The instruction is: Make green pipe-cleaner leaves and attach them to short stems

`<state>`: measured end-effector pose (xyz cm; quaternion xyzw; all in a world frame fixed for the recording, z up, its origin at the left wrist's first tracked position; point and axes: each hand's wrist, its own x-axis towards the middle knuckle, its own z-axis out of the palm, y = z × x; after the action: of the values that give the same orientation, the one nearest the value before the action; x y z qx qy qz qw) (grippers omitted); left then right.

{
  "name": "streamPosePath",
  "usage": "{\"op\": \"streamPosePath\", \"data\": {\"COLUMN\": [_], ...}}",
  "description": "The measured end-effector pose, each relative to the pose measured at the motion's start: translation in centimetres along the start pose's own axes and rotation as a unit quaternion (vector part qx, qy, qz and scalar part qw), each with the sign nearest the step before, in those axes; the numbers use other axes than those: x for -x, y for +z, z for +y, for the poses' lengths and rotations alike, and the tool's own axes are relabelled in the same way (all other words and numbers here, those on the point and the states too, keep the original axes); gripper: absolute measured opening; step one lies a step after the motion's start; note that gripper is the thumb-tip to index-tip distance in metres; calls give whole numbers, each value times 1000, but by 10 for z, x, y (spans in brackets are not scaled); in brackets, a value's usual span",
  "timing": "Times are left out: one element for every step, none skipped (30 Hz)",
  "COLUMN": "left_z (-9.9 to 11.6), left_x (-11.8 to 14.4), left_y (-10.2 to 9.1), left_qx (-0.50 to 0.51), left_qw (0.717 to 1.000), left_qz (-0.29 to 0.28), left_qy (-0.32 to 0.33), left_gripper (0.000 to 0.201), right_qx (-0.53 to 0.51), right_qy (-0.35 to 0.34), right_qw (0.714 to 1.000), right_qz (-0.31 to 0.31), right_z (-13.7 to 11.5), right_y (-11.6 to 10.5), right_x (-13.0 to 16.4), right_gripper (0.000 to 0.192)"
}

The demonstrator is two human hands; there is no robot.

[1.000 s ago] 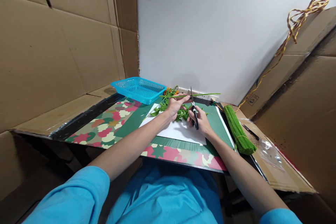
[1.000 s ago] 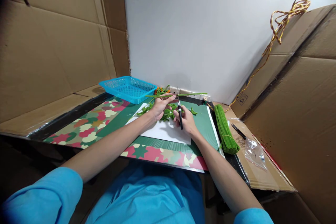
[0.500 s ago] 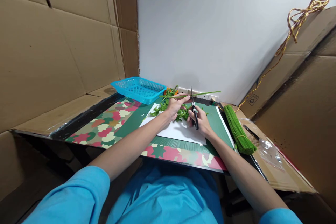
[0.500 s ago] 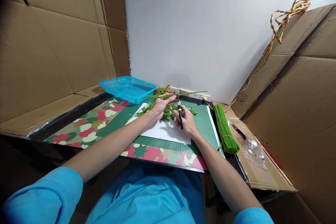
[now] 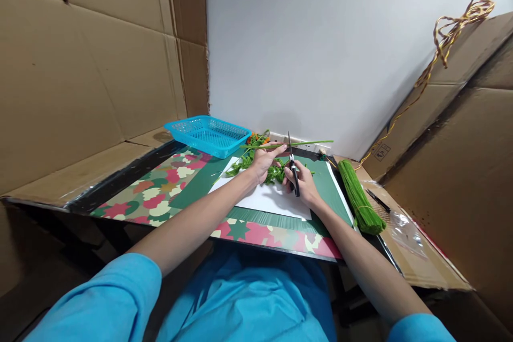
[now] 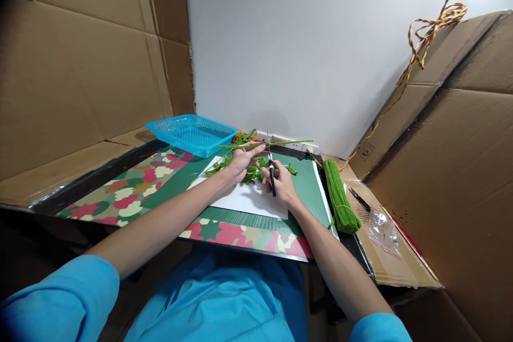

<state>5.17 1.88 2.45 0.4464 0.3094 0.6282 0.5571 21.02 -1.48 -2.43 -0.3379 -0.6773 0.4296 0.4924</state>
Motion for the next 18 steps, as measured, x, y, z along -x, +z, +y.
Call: {"op": "streamPosePath", "data": {"left_z": [0, 0, 0, -1, -1, 0, 0, 0, 0, 0, 0, 0, 0, 0, 0, -1, -1, -1], "left_x": [0, -1, -1, -1, -1, -1, -1, -1, -1, -1, -1, -1, -1, -1, -1, -1, -1, -1], "left_y": [0, 0, 0, 0, 1, 1, 1, 1, 1, 1, 1, 1, 1, 1, 0, 0, 0, 0], "left_qx": [0, -1, 0, 1, 4, 7, 9, 10, 9, 8, 5, 4, 3, 4, 4, 6, 7, 8], "left_qw": [1000, 1000, 1000, 1000, 1000, 1000, 1000, 1000, 1000, 1000, 1000, 1000, 1000, 1000, 1000, 1000, 1000, 1000], "left_qz": [3, 4, 4, 3, 3, 4, 6, 8, 8, 8, 7, 6, 5, 3, 2, 2, 1, 1], "left_qy": [-3, -4, -4, -3, -1, 1, 1, 0, -2, -4, -5, -6, -5, -4, -3, -3, -4, -5], "left_gripper": [30, 31, 31, 32, 31, 31, 31, 31, 31, 32, 33, 34, 34, 35, 34, 34, 33, 32], "right_qx": [0, -1, -3, -6, -8, -10, -12, -14, -15, -16, -17, -17, -17, -17, -16, -15, -15, -15], "right_qy": [0, -1, -3, -5, -7, -10, -12, -14, -14, -14, -13, -12, -11, -10, -8, -7, -5, -5], "right_qw": [1000, 1000, 1000, 1000, 1000, 1000, 1000, 1000, 1000, 1000, 1000, 1000, 1000, 1000, 1000, 1000, 1000, 1000], "right_qz": [0, -1, -3, -5, -8, -9, -10, -11, -11, -11, -11, -9, -9, -7, -6, -5, -5, -5], "right_z": [0, 0, 0, 0, 0, 0, 0, 1, 1, 1, 1, 1, 1, 1, 1, 1, 1, 1], "right_y": [0, 0, -1, -1, -1, -1, -1, -1, -1, -1, -1, -1, -1, -1, -1, -1, -1, -1], "right_x": [0, 0, 0, -1, -1, -1, -1, -1, -1, -1, -1, -1, -1, -2, -2, -2, -2, -2], "right_gripper": [44, 44, 44, 44, 43, 42, 42, 41, 40, 40, 39, 39, 40, 40, 41, 42, 42, 42]}}
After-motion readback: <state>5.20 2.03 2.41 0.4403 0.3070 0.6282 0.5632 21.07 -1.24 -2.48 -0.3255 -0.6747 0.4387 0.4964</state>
